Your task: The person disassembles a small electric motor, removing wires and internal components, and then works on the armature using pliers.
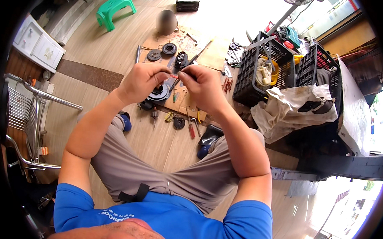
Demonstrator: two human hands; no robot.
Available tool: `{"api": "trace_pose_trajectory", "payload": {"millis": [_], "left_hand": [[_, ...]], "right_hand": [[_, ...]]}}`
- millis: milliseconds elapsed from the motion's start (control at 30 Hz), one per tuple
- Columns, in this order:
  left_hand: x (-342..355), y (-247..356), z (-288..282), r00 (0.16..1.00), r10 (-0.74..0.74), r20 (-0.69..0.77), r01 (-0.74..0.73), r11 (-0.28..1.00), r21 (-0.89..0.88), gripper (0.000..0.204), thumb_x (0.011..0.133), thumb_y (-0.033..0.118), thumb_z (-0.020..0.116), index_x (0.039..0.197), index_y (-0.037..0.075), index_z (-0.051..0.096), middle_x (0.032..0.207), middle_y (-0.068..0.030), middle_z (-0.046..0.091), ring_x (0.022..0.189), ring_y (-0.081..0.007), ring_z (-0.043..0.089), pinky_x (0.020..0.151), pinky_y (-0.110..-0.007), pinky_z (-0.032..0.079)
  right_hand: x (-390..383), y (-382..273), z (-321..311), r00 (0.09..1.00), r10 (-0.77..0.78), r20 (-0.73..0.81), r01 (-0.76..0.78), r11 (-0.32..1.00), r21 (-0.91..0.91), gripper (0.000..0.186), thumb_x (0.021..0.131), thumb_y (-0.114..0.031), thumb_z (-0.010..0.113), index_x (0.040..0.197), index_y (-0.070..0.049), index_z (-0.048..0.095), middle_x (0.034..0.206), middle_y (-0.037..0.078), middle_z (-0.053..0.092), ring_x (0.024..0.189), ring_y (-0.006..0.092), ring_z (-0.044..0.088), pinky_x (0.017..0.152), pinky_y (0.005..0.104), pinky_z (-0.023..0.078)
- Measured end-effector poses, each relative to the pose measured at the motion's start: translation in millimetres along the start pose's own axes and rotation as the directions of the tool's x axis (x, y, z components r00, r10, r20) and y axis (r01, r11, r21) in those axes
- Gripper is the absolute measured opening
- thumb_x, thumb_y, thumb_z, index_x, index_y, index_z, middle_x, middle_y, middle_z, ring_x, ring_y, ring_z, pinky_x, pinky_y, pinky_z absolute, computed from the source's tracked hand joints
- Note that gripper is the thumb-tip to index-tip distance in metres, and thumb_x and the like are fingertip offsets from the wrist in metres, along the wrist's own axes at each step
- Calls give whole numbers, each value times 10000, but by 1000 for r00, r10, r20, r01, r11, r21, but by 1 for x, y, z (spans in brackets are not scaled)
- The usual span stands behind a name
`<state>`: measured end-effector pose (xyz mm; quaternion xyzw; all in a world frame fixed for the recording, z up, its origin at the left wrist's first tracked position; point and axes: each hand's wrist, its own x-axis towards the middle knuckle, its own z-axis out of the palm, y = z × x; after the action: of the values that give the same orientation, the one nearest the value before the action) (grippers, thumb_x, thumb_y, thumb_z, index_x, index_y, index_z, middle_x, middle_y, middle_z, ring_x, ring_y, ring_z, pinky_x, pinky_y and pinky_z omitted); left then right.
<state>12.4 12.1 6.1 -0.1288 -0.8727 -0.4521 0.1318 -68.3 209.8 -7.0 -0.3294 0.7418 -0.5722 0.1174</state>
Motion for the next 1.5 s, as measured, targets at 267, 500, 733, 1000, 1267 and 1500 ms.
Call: {"api": "trace_pose_trajectory", "payload": {"millis": [267,500,733,1000,1267,1500], "left_hand": [[0,-6,2,977,-179,120,189,979,-79,92,912,56,626,919,-35,637,663,-60,595,613,-136,589,565,-302,462],[-1,-10,3,905,424,-30,-378,836,398,129,822,-10,641,950,7,645,819,-161,644,755,-342,626,647,-389,491],[1,0,-2,971,-214,107,232,952,-201,97,940,68,602,924,-21,638,686,-48,613,621,-131,597,572,-282,469],[2,-7,5,999,-30,14,31,997,-68,69,912,27,603,933,-24,645,683,-76,611,630,-188,605,574,-313,470],[3,-16,0,810,574,-124,-463,754,467,119,853,-10,630,970,-24,641,729,-132,617,667,-282,622,613,-353,495],[3,-1,-1,902,-351,250,430,786,-445,120,916,77,643,937,-41,648,694,-117,604,585,-170,571,558,-284,462]], "right_hand": [[-5,-2,4,986,-159,38,163,944,-287,124,896,-112,658,900,10,678,740,103,645,659,218,604,615,313,473],[3,-9,-5,872,416,259,-489,761,426,160,944,-133,611,901,5,678,643,-25,535,517,41,431,470,202,301],[-2,-6,1,997,72,12,-73,996,48,133,906,-114,665,885,16,683,679,44,611,613,105,552,564,258,436],[-3,-6,8,991,130,-36,-123,982,144,138,919,-110,645,874,20,658,680,20,599,591,111,558,538,258,432],[2,-18,1,865,434,254,-485,590,646,127,934,-119,625,881,-7,657,672,-19,574,537,37,458,476,192,341],[-5,-6,2,989,-123,-82,119,991,-58,120,890,-90,682,891,28,661,685,79,613,598,116,537,566,274,447]]}}
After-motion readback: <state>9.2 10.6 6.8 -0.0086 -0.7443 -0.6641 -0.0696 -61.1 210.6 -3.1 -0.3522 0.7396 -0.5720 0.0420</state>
